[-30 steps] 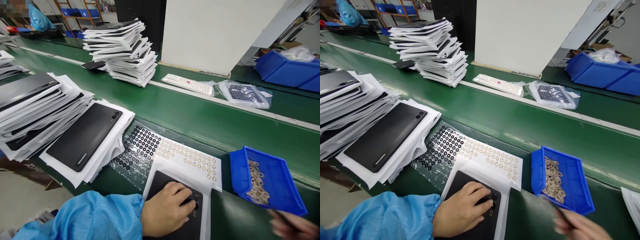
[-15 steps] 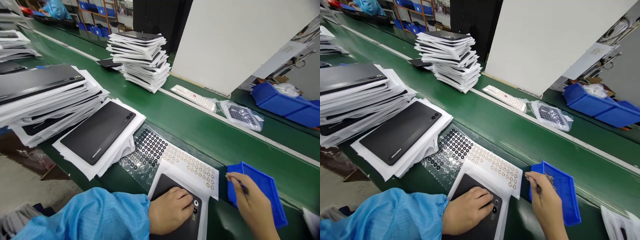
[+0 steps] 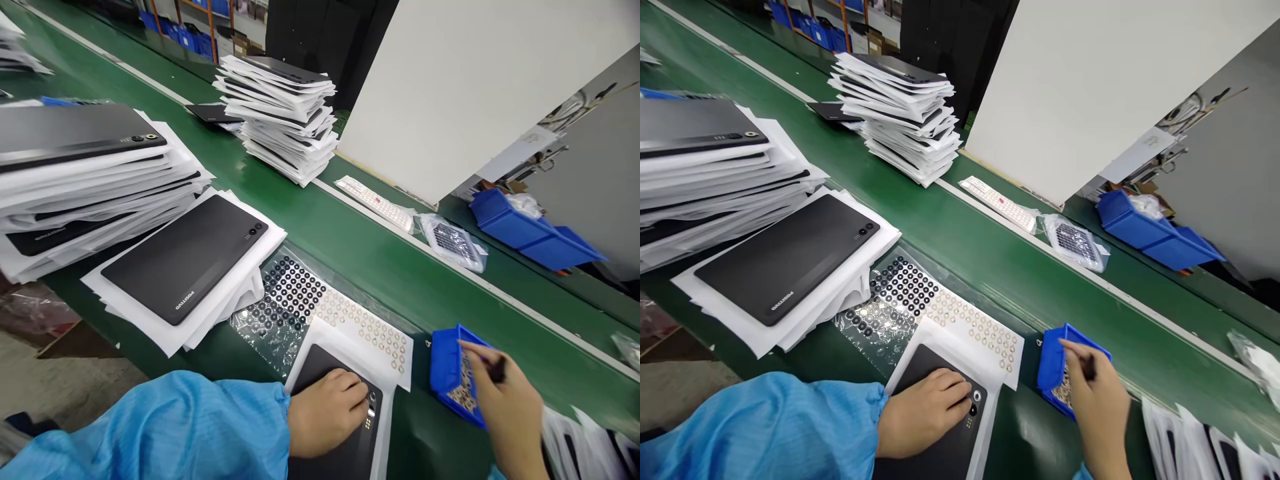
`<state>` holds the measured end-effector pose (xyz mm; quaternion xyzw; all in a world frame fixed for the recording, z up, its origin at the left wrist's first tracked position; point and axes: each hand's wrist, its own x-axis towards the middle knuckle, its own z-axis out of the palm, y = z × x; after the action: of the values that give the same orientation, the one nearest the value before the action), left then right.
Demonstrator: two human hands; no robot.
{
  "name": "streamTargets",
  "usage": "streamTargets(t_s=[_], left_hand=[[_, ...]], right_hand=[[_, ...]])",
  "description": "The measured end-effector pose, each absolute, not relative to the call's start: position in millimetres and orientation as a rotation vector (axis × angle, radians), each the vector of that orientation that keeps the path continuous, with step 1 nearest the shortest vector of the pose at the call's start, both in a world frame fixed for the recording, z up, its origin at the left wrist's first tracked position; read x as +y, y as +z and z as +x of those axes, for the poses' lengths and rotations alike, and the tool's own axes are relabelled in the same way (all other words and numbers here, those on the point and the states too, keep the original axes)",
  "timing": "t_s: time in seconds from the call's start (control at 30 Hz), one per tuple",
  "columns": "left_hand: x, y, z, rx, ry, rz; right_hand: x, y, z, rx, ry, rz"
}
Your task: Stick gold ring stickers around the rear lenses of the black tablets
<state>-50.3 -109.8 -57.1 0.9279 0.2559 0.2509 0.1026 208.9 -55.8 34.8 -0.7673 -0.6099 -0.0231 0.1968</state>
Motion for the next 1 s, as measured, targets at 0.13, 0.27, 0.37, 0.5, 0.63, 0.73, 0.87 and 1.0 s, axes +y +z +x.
streamTargets(t_s=[0.13, 0.27, 0.37, 0.5, 0.63, 0.73, 0.87, 1.0], left_hand=[[-109.2, -56.4, -51.0, 0.744, 0.734, 2.758], [-109.0, -56.2, -51.2, 0.753, 0.753, 2.765], [-108.4, -57.3, -50.7, 0.748, 0.779, 2.757], [-108.7, -59.7, -50.5, 0.751, 0.78, 2.728], [-102.8, -50.2, -54.4, 0.771, 0.74, 2.649], [-84.3, -32.2, -55.4, 0.854, 0.606, 2.606], [-47.5, -16.2, -40.4, 0.912, 0.315, 2.653], [-23.3, -22.8, -15.0, 0.912, 0.239, 2.707]], right_hand=[[-12.9, 40.2, 200.8, -2.225, -0.075, -2.394], [12.0, 32.0, 197.5, -2.442, -0.079, -2.599], [11.8, 21.8, 192.8, -2.525, -0.093, -2.682], [6.8, 9.8, 188.2, -2.586, -0.09, -2.699], [6.1, 3.2, 184.6, -2.57, -0.098, -2.697], [6.6, 6.1, 178.7, -2.516, -0.109, -2.685], [-0.5, 31.8, 183.3, -2.405, -0.146, -2.624], [-25.7, 60.8, 228.6, -2.18, -0.214, -2.589]])
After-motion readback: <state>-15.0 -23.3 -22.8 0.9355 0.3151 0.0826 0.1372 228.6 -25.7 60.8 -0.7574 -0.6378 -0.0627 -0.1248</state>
